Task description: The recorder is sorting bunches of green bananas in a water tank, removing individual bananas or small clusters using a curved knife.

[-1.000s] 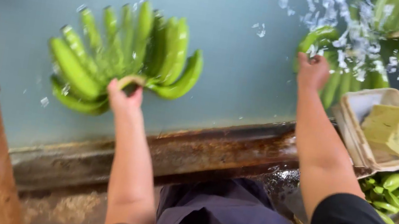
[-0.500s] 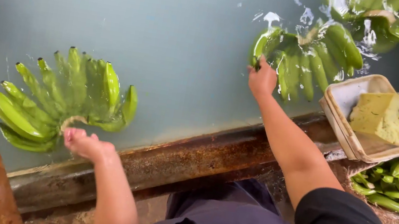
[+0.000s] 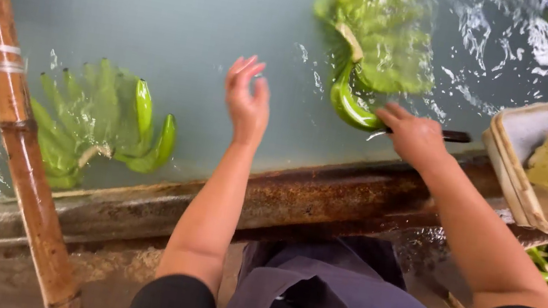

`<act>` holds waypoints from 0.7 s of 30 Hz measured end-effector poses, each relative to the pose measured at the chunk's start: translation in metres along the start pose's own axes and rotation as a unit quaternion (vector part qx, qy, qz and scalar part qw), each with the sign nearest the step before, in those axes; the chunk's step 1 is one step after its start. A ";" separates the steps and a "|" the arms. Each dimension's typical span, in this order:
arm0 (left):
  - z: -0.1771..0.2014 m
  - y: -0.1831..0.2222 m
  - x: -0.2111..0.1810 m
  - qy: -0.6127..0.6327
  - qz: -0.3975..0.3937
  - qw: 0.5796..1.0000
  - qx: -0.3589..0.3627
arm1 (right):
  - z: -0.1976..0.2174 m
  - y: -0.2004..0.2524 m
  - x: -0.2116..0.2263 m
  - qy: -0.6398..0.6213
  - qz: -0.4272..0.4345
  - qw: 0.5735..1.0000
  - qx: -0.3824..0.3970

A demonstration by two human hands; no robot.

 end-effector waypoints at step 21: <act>-0.177 -0.032 0.005 -0.259 0.097 0.933 0.230 | 0.016 0.090 0.018 0.003 -0.047 0.978 -0.205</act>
Point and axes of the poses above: each hand's wrist, its own y-axis away from the middle knuckle, its own z-axis out of the back of the hand, x = y × z, the point moved 5 cm from there along -y, towards the middle knuckle, and after that the axes turned 14 degrees about x, right-handed, at the moved point
